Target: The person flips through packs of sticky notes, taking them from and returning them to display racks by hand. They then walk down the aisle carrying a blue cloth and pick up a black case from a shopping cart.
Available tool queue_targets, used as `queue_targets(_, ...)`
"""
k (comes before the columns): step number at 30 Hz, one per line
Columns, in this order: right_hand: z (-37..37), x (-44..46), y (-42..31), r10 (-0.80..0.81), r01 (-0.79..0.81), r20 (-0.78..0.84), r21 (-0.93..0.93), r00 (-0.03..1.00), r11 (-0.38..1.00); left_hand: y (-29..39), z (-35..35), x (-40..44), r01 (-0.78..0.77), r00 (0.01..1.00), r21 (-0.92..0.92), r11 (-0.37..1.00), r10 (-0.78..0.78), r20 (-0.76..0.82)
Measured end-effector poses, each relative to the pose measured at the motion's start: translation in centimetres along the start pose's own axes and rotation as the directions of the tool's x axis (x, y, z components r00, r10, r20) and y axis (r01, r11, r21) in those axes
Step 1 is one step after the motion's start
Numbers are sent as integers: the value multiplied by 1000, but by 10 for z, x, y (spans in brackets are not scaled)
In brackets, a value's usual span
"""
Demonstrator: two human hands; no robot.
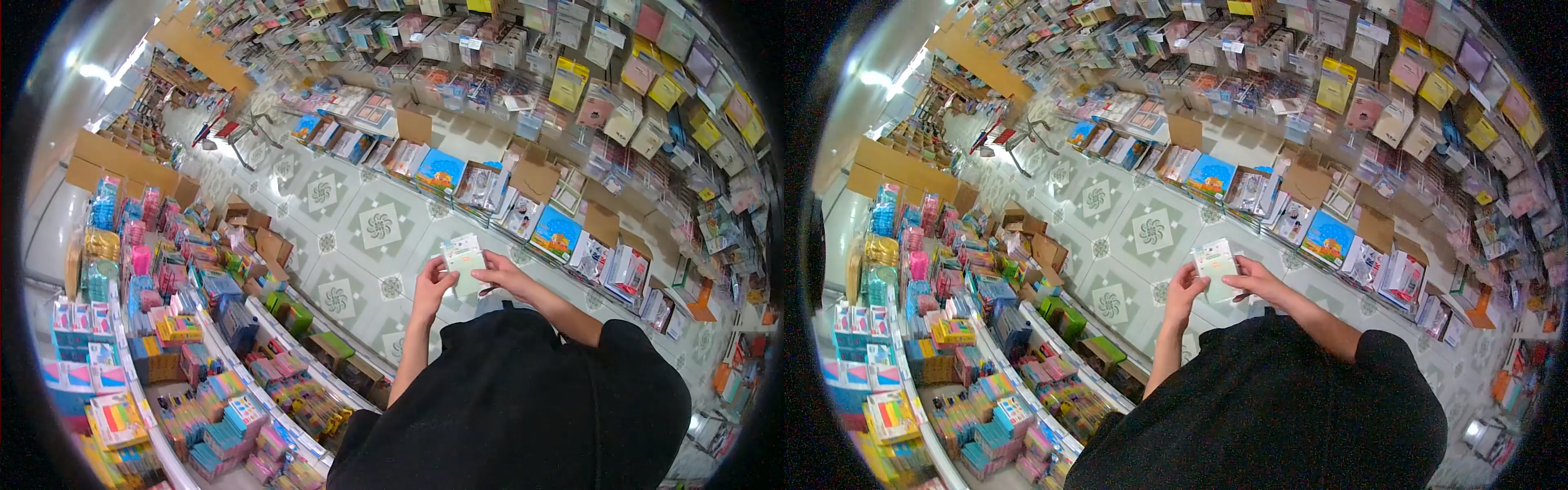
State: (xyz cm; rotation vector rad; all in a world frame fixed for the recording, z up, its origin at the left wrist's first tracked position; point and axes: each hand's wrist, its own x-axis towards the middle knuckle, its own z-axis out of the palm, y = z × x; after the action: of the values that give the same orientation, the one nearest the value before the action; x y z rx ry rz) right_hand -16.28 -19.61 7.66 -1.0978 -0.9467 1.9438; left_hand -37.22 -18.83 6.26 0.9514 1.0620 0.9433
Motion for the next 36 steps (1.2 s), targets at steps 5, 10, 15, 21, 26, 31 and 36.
queue_targets(5, -9, 54, -16, 17, -12, 71, -62, 997, 998, 21, -28, 29, 36, 997, -5, 999, -37, -73)
queue_targets(10, 10, 96, -48, 45, -42, 25, -115, 999, 993, 32, -64, 59, 42, 994, -35, 998, -46, -99)
queue_targets(15, 42, 143, -56, -20, 10, -70, -152, 997, 988, 61, -111, 93, 49, 998, -99, 994, -53, -39)
queue_targets(21, 105, 192, -53, -86, 65, -217, -103, 972, 993, 95, -188, 135, 50, 994, -68, 996, -43, 105)
queue_targets(26, 147, 231, -61, -96, 73, -283, -94, 954, 993, 117, -241, 161, 60, 985, -99, 993, -43, 168)
queue_targets(31, 169, 255, -73, -92, 48, -373, -125, 923, 991, 131, -271, 189, 94, 965, -76, 993, -72, 252)
queue_targets(36, 165, 281, -89, -86, 30, -386, -149, 919, 988, 133, -282, 232, 113, 937, -101, 988, -72, 342)
